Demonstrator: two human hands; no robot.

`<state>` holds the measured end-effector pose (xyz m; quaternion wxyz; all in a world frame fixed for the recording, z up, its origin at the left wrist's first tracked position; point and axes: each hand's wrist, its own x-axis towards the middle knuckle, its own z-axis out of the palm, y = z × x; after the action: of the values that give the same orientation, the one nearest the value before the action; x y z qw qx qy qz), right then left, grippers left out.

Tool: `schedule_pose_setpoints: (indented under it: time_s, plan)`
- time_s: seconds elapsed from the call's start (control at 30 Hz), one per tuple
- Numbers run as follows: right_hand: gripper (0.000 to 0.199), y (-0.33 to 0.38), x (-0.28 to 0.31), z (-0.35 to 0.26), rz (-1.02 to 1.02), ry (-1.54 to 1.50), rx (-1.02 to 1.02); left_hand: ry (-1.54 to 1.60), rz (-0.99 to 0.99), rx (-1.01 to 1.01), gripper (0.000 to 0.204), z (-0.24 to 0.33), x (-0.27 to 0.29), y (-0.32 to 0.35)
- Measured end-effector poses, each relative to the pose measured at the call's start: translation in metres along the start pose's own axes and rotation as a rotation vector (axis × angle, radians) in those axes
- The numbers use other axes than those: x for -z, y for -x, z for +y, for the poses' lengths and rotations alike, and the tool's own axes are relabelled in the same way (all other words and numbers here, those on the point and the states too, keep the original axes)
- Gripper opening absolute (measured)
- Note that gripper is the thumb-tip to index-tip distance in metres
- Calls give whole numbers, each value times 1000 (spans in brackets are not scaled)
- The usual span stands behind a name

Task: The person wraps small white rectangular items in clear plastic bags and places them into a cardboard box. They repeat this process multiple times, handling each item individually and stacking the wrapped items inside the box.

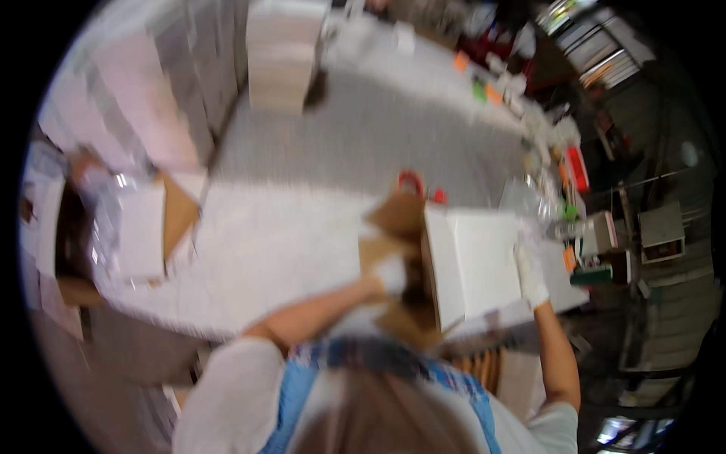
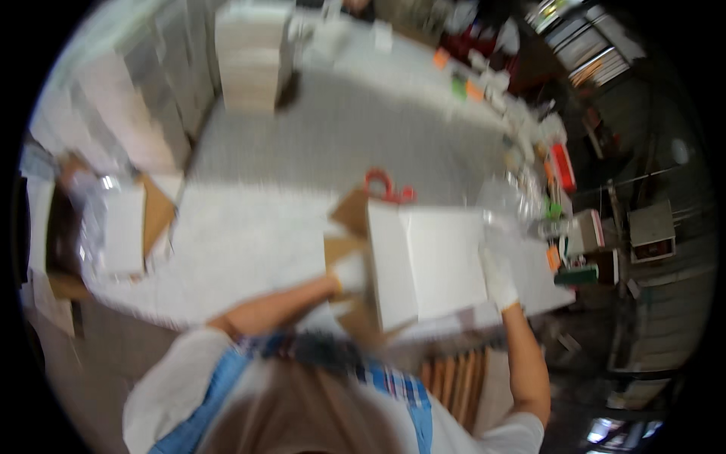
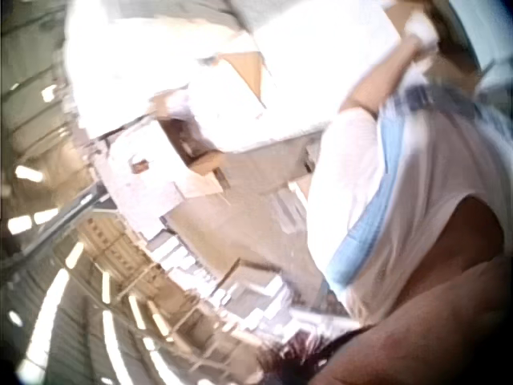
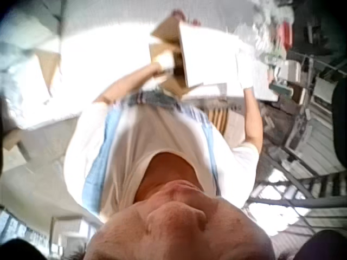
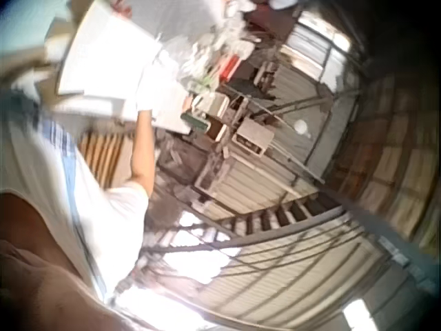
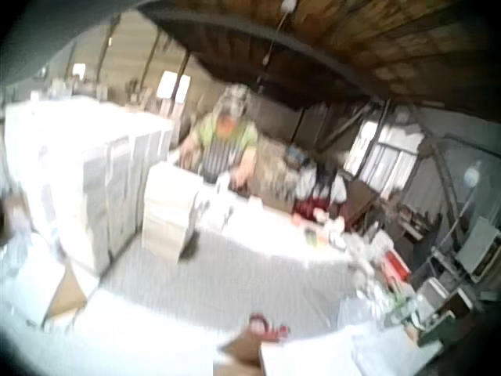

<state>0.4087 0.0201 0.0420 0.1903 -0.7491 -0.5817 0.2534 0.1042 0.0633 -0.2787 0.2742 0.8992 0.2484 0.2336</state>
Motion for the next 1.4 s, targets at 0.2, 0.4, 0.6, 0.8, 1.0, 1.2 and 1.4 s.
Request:
schedule_pose_setpoints:
  time_s: [0.2,0.4,0.6,0.8,1.0,1.2,1.4]
  plan:
    - [62,52,17,-11,15,-233,-235,-258,-384,-70,19,122,111,-64]
    - [48,24,32,29,-2,-382,-287,28,-240,270,20,127,102,-72]
    - [53,35,25,-7,-67,-616,-380,198,-213,486,20,139,101,-88]
    - [59,36,30,22,-9,-595,-351,122,-239,232,21,122,110,-86]
    - [60,40,25,-10,-66,-572,-333,168,-61,456,47,145,146,-90]
    - [62,36,26,-6,-32,-554,-348,279,14,438,48,141,134,-98]
    - [62,41,25,-16,-14,-445,-339,453,-343,437,27,149,135,-59]
